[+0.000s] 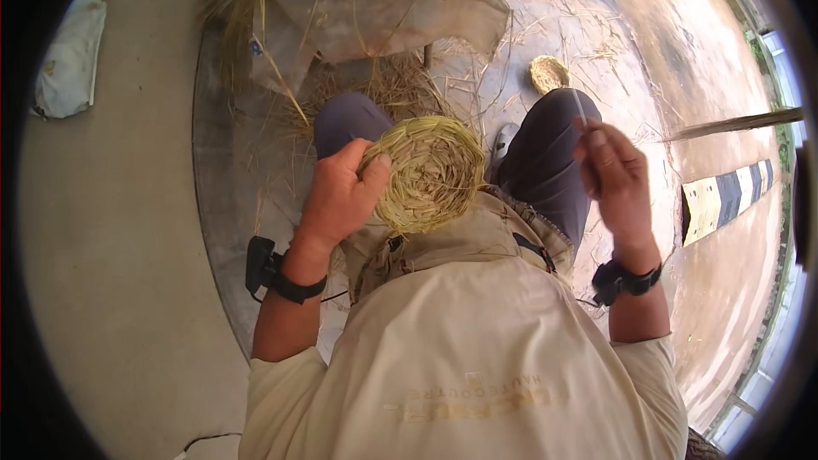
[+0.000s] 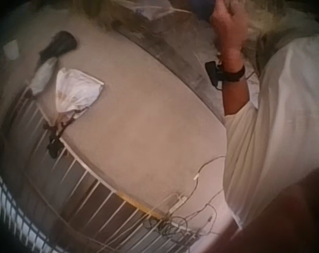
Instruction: Braiding and weaving dried straw to create a circular mat or basket base.
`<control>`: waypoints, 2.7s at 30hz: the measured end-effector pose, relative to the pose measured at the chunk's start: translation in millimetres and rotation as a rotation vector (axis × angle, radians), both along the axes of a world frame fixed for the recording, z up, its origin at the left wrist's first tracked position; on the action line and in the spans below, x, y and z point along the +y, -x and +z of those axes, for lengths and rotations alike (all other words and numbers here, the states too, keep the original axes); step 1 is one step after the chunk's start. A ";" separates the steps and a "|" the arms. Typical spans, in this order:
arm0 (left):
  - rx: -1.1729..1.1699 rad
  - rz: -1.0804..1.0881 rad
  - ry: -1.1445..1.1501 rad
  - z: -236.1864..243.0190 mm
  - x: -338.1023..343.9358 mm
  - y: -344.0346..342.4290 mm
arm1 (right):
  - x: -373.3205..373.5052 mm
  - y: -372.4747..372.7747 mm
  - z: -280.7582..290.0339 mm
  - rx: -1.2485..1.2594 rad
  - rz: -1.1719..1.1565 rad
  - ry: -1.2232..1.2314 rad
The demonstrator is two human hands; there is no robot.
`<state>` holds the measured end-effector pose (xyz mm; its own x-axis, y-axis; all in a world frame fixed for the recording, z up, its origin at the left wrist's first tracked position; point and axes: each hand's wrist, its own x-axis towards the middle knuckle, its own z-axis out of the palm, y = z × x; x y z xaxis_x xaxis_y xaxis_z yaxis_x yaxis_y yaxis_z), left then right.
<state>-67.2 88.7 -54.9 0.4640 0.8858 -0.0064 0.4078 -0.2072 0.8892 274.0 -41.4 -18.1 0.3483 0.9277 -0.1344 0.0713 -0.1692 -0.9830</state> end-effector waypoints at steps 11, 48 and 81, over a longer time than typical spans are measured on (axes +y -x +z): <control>0.070 -0.068 -0.246 15.0 -17.7 -18.2 | 15.0 91.5 -7.4 -0.322 0.594 -0.164; 0.239 -0.205 -0.594 10.9 -20.0 -30.2 | 42.0 104.2 -8.0 -0.053 0.579 0.088; 0.418 -0.319 -0.541 57.0 17.4 46.3 | 41.6 -121.3 25.1 0.732 -0.102 -0.580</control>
<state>-113.5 106.1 2.1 0.7528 0.6385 0.1599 0.5360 -0.7357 0.4140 395.2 0.2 7.0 0.4434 0.8881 0.1214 -0.5860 0.3897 -0.7104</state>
